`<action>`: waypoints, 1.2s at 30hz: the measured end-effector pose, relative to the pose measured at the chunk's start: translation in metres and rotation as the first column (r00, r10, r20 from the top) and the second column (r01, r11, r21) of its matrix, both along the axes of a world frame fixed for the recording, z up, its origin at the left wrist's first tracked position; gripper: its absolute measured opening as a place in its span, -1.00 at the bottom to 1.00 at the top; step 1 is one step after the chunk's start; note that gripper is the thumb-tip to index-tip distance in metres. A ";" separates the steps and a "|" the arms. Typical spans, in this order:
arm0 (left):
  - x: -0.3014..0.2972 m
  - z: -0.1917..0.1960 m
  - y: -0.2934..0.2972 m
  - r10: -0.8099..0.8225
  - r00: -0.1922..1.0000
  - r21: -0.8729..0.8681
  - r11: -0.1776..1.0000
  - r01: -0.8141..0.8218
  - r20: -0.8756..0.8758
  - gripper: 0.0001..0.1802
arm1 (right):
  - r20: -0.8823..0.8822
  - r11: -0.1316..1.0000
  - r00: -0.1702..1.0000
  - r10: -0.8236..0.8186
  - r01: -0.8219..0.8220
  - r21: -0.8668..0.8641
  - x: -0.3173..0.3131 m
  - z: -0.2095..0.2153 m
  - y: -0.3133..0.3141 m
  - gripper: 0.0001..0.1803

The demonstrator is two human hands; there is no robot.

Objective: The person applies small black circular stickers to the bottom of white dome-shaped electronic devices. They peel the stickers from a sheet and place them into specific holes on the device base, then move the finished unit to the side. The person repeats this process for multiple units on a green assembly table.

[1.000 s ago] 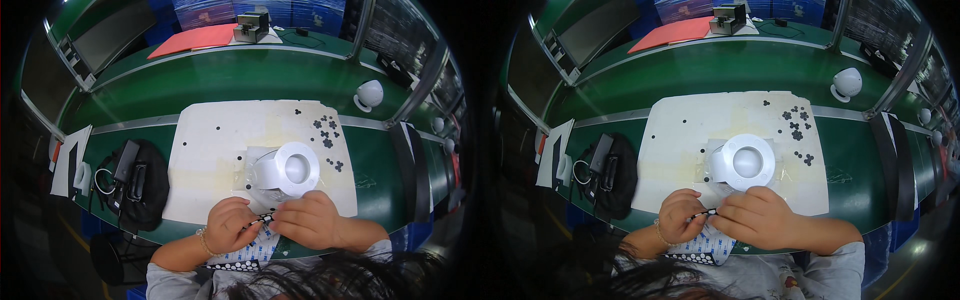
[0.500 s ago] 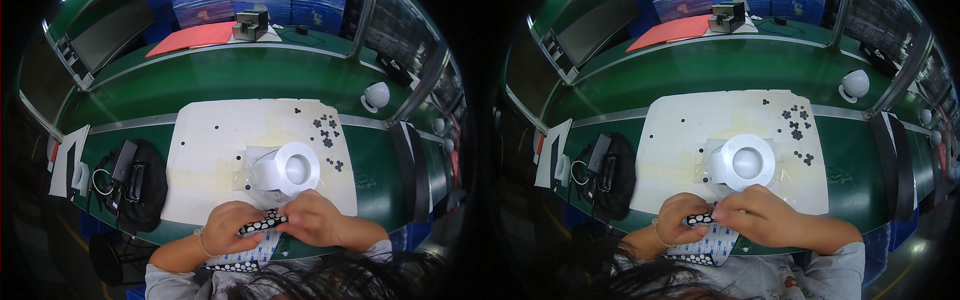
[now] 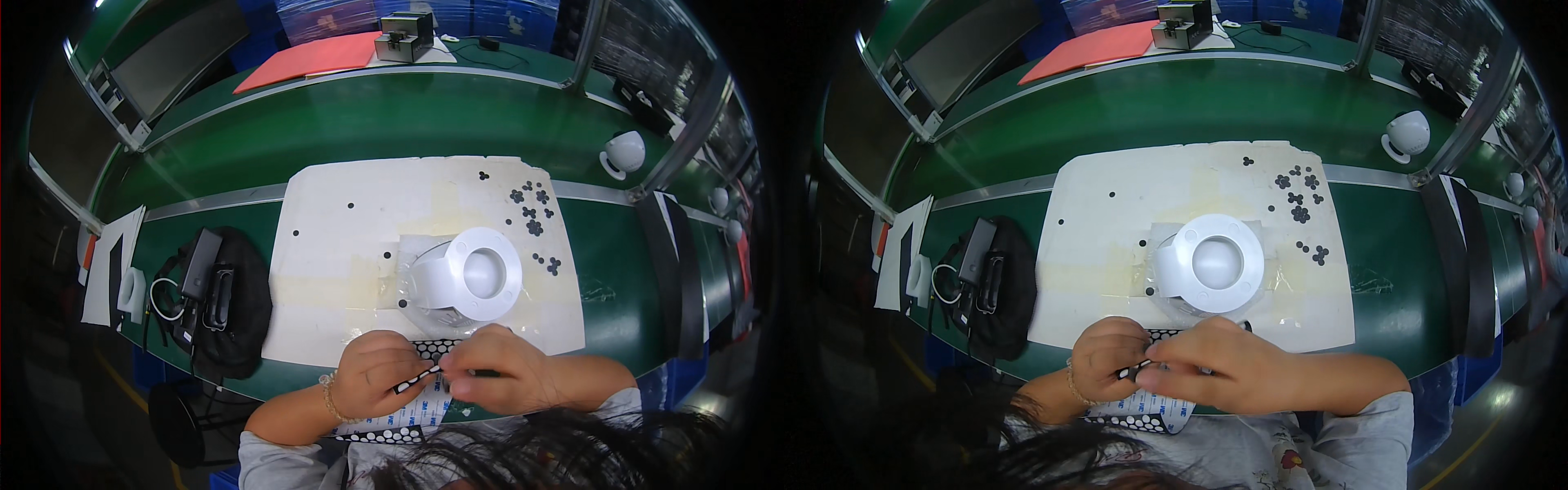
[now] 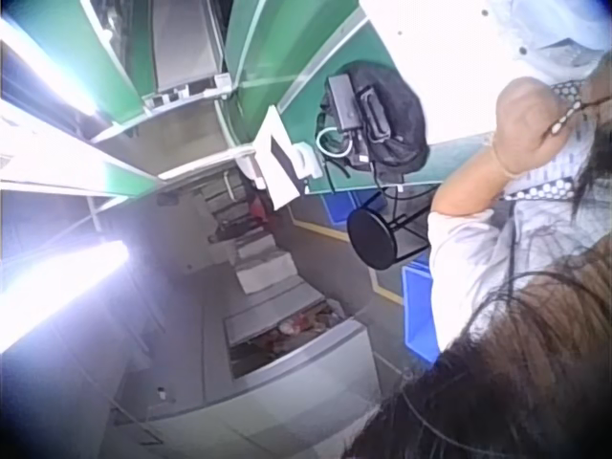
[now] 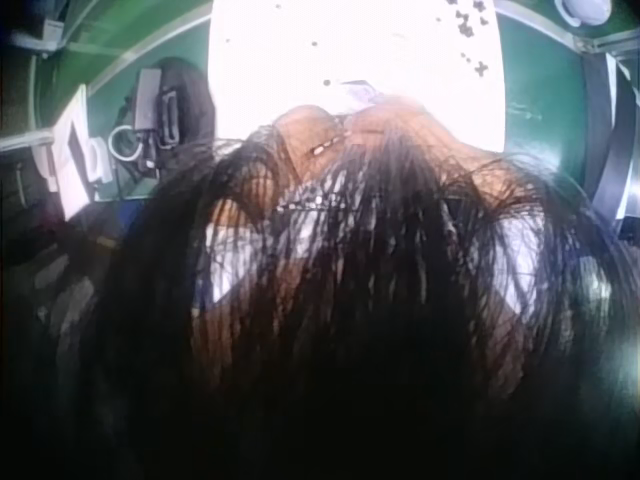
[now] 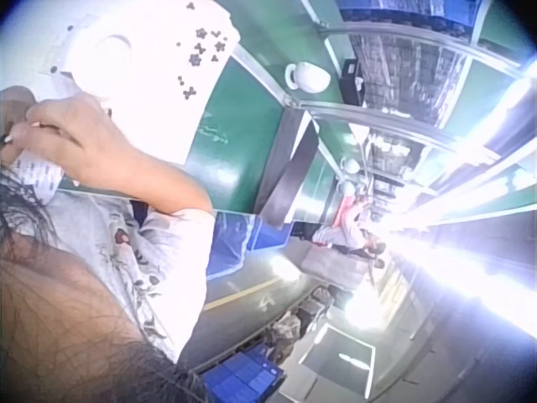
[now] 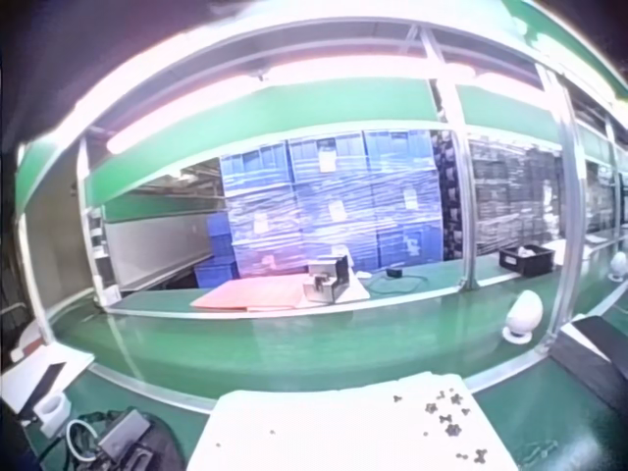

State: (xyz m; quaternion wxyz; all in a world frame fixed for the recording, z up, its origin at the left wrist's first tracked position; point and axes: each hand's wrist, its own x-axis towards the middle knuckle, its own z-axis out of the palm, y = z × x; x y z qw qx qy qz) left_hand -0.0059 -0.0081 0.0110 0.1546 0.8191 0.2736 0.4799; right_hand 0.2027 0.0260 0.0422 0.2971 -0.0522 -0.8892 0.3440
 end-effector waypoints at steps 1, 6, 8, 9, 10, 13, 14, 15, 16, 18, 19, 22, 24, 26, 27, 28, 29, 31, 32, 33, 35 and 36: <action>0.000 -0.001 0.001 -0.003 1.000 0.012 1.000 0.003 0.006 -0.75 | 0.001 0.999 1.000 0.016 -0.016 0.042 0.000 0.000 -0.001 -0.60; 0.000 -0.005 0.000 0.029 1.000 -0.022 0.999 -0.029 0.009 -0.74 | -0.231 0.915 0.973 0.013 0.082 0.395 -0.005 -0.005 -0.006 -0.57; 0.000 -0.005 0.001 0.036 0.999 -0.044 0.998 -0.036 -0.002 -0.75 | -0.241 0.961 0.970 0.028 0.041 0.275 0.000 -0.002 -0.003 -0.53; -0.002 -0.004 0.002 0.035 0.999 -0.048 0.998 -0.036 -0.020 -0.77 | -0.253 0.992 0.967 0.009 0.024 0.127 0.006 0.001 0.000 -0.52; -0.002 -0.003 0.003 0.034 0.999 -0.053 0.998 -0.036 -0.038 -0.78 | -0.304 0.991 0.949 -0.081 0.110 0.079 0.008 0.000 0.005 -0.49; 0.009 0.003 0.004 0.166 0.981 -0.056 0.984 -0.172 -0.106 -0.84 | -0.302 0.869 0.850 -0.431 0.481 0.116 0.022 0.007 0.034 -0.38; 0.009 -0.008 0.008 0.091 0.983 -0.070 0.992 -0.103 -0.158 -0.86 | -0.363 0.874 0.796 -0.485 0.456 -0.168 0.020 0.004 0.041 -0.31; 0.010 -0.009 0.007 0.088 0.979 -0.070 0.992 -0.102 -0.182 -0.86 | -0.333 0.859 0.797 -0.504 0.425 -0.285 0.022 0.003 0.049 -0.31; 0.012 -0.008 0.006 0.086 0.975 -0.070 0.992 -0.102 -0.205 -0.86 | -0.301 0.831 0.800 -0.519 0.389 -0.398 0.024 0.004 0.058 -0.31; 0.013 -0.006 0.004 0.091 0.965 -0.092 0.989 -0.116 -0.244 -0.86 | -0.230 0.767 0.817 -0.529 0.345 -0.541 0.026 0.006 0.064 -0.29; 0.011 -0.006 0.003 0.098 0.960 -0.085 0.989 -0.124 -0.264 -0.86 | -0.211 0.771 0.834 -0.510 0.335 -0.542 0.027 0.005 0.065 -0.30; 0.009 -0.010 0.002 0.111 0.949 -0.075 0.987 -0.139 -0.294 -0.86 | -0.183 0.776 0.863 -0.470 0.305 -0.553 0.027 0.001 0.067 -0.30; 0.009 -0.012 0.001 0.105 0.953 -0.085 0.987 -0.134 -0.286 -0.87 | -0.188 0.771 0.863 -0.469 0.296 -0.564 0.026 -0.001 0.068 -0.30; 0.009 -0.011 0.000 0.119 0.949 -0.072 0.987 -0.145 -0.293 -0.87 | -0.189 0.781 0.868 -0.459 0.294 -0.551 0.026 -0.002 0.069 -0.30; 0.009 -0.012 0.000 0.122 0.948 -0.065 0.987 -0.148 -0.294 -0.87 | -0.184 0.792 0.872 -0.454 0.301 -0.531 0.027 -0.002 0.068 -0.30; 0.009 -0.012 0.000 0.122 0.949 -0.065 0.987 -0.147 -0.290 -0.87 | -0.179 0.803 0.876 -0.449 0.307 -0.511 0.027 -0.002 0.068 -0.30; 0.009 -0.013 0.000 0.122 0.951 -0.064 0.987 -0.146 -0.285 -0.87 | -0.172 0.809 0.873 -0.457 0.327 -0.488 0.028 -0.003 0.068 -0.31; 0.010 -0.012 0.000 0.124 0.952 -0.059 0.987 -0.146 -0.281 -0.87 | -0.163 0.823 0.868 -0.468 0.362 -0.437 0.028 -0.004 0.068 -0.32; 0.010 -0.012 0.000 0.123 0.952 -0.058 0.988 -0.145 -0.281 -0.87 | -0.157 0.825 0.857 -0.492 0.401 -0.399 0.028 -0.003 0.067 -0.33; 0.010 -0.013 0.000 0.124 0.952 -0.057 0.988 -0.145 -0.281 -0.87 | -0.151 0.824 0.844 -0.514 0.438 -0.359 0.027 -0.002 0.065 -0.34; 0.010 -0.012 0.000 0.122 0.951 -0.064 0.987 -0.146 -0.284 -0.87 | -0.096 0.823 0.819 -0.566 0.556 -0.112 0.027 0.001 0.060 -0.36; 0.010 -0.011 0.000 0.125 0.950 -0.067 0.986 -0.150 -0.286 -0.87 | -0.053 0.793 0.799 -0.598 0.600 0.103 0.027 0.005 0.058 -0.37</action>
